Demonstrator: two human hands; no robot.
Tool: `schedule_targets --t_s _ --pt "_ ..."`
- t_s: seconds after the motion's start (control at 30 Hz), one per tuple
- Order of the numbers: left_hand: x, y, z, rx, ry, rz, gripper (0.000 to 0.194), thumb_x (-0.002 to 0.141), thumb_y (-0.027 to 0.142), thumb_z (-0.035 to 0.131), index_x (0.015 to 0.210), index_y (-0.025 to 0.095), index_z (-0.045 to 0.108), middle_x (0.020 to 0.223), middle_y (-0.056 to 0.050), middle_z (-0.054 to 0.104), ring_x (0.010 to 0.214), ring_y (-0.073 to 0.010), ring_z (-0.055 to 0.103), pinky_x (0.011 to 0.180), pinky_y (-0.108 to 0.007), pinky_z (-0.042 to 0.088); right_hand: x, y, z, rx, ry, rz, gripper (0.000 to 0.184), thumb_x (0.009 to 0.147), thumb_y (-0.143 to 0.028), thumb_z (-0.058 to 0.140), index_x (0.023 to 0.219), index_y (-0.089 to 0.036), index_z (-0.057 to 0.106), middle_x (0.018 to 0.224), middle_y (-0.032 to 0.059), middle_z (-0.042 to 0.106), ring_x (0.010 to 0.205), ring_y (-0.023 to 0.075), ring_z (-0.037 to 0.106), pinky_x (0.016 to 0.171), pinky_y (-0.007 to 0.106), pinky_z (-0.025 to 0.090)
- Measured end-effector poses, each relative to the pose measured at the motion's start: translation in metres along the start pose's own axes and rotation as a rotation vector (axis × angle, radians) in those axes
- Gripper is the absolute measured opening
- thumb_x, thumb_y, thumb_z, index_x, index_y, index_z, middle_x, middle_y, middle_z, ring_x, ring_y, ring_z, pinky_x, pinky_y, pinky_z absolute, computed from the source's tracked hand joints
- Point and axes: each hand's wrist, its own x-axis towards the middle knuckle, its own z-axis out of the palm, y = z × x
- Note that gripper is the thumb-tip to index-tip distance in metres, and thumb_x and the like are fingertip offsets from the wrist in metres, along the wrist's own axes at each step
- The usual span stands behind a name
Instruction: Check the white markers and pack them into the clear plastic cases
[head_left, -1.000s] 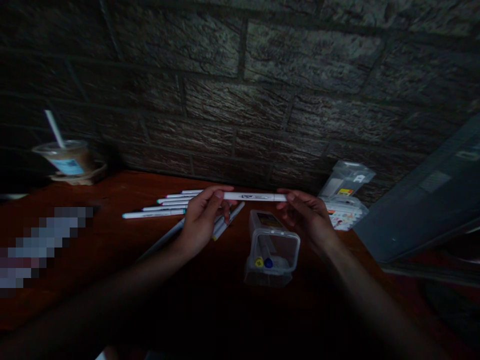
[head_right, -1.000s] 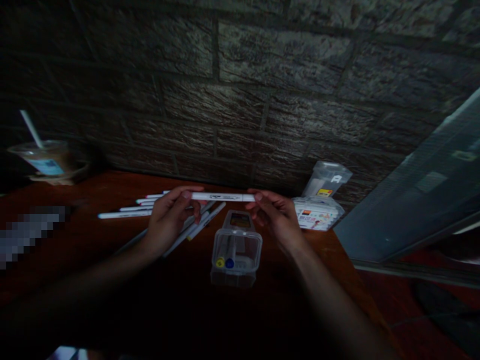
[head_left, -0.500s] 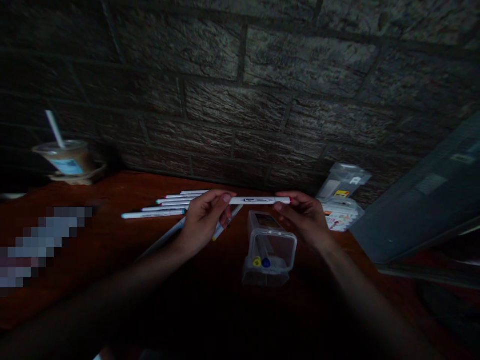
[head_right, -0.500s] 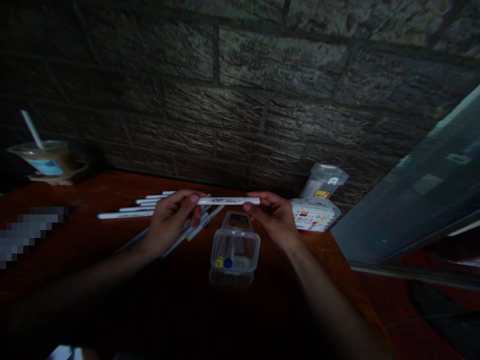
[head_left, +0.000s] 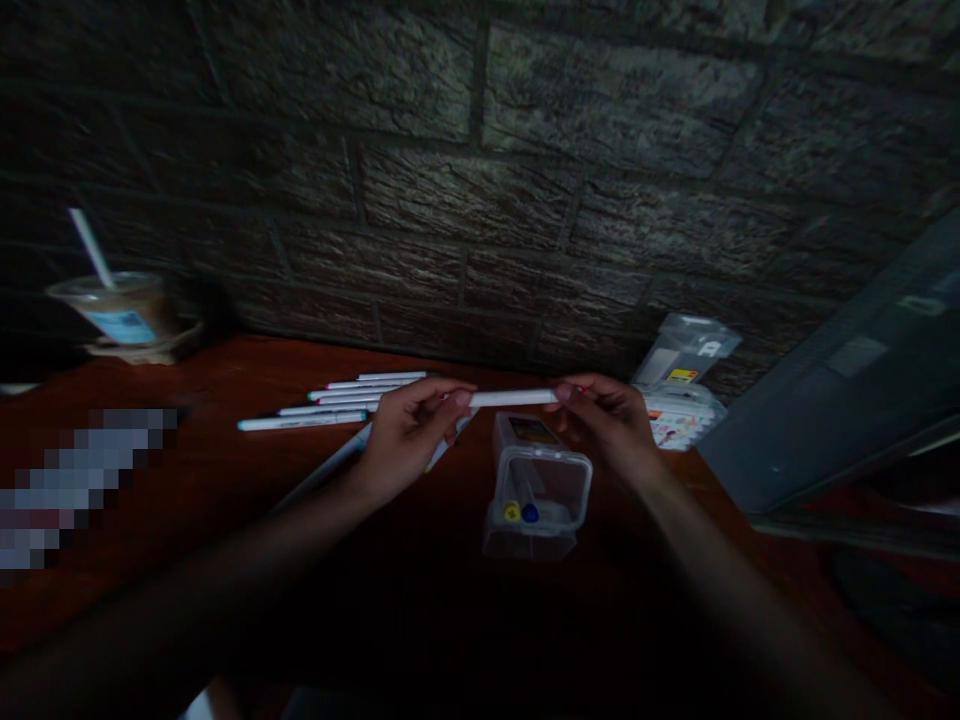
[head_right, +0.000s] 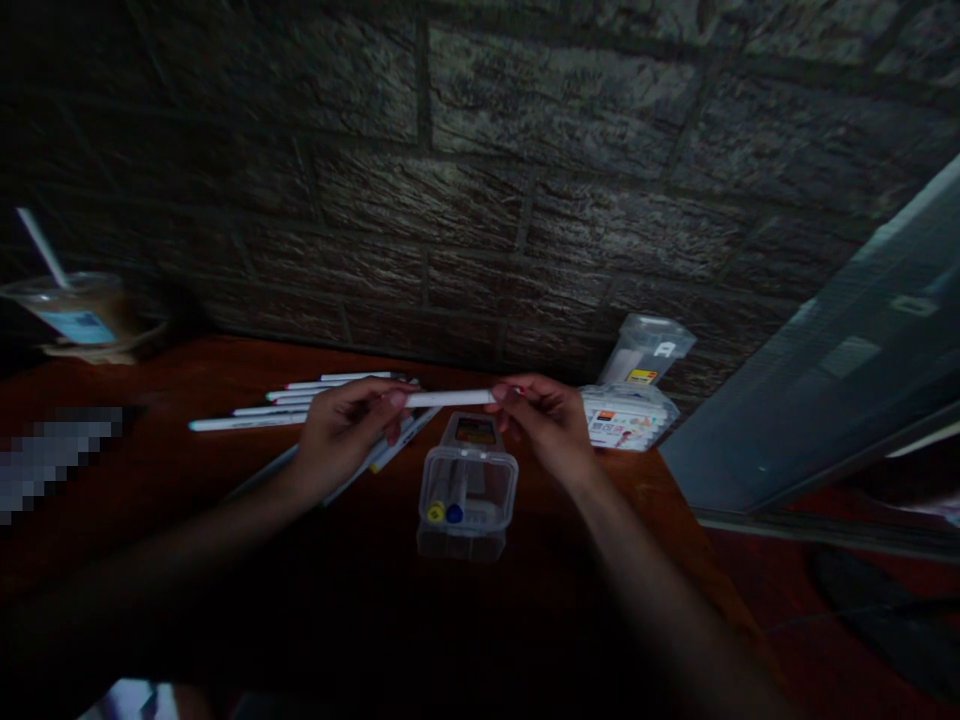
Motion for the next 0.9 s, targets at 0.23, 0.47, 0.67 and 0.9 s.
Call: schedule_targets --t_s 0.23,0.47,0.67,0.9 --pt "0.003 -0.001 -0.003 -0.086 0.032 -0.085 0.027 0.098 0.04 0.065 0.103 0.018 0.079 0.07 -0.001 0.071 0.051 -0.0105 0.059 0.053 -0.025 0.05 0.0 -0.008 0.002 0.116 0.014 0.104 0.022 0.084 -0.041 0.078 0.094 -0.023 0.083 0.076 0.0054 0.08 0.053 0.0123 0.061 0.043 0.023 0.041" --pt "0.004 -0.003 -0.001 -0.12 0.054 -0.119 0.028 0.098 0.043 0.064 0.103 0.019 0.077 0.072 -0.001 0.07 0.05 -0.0105 0.057 0.051 -0.026 0.05 0.0 -0.004 0.001 0.064 0.011 0.093 0.023 0.083 -0.042 0.081 0.096 -0.024 0.082 0.08 0.0053 0.081 0.054 0.0128 0.063 0.044 0.024 0.043" --pt "0.001 -0.005 -0.001 0.009 0.014 -0.071 0.016 0.092 0.034 0.072 0.1 0.02 0.078 0.057 0.003 0.061 0.047 -0.0101 0.053 0.045 -0.022 0.041 0.002 0.004 0.0 0.004 -0.019 0.045 0.023 0.075 -0.037 0.09 0.094 -0.026 0.083 0.074 0.0014 0.078 0.053 0.0121 0.061 0.044 0.024 0.044" --pt "-0.001 -0.005 0.0 0.05 -0.013 -0.016 0.016 0.083 0.031 0.082 0.094 0.02 0.077 0.072 -0.001 0.071 0.053 -0.0102 0.057 0.047 -0.023 0.043 0.0 0.004 0.003 -0.036 -0.017 0.007 0.018 0.07 -0.033 0.094 0.077 -0.024 0.079 0.06 -0.0023 0.07 0.05 0.0101 0.056 0.044 0.022 0.042"
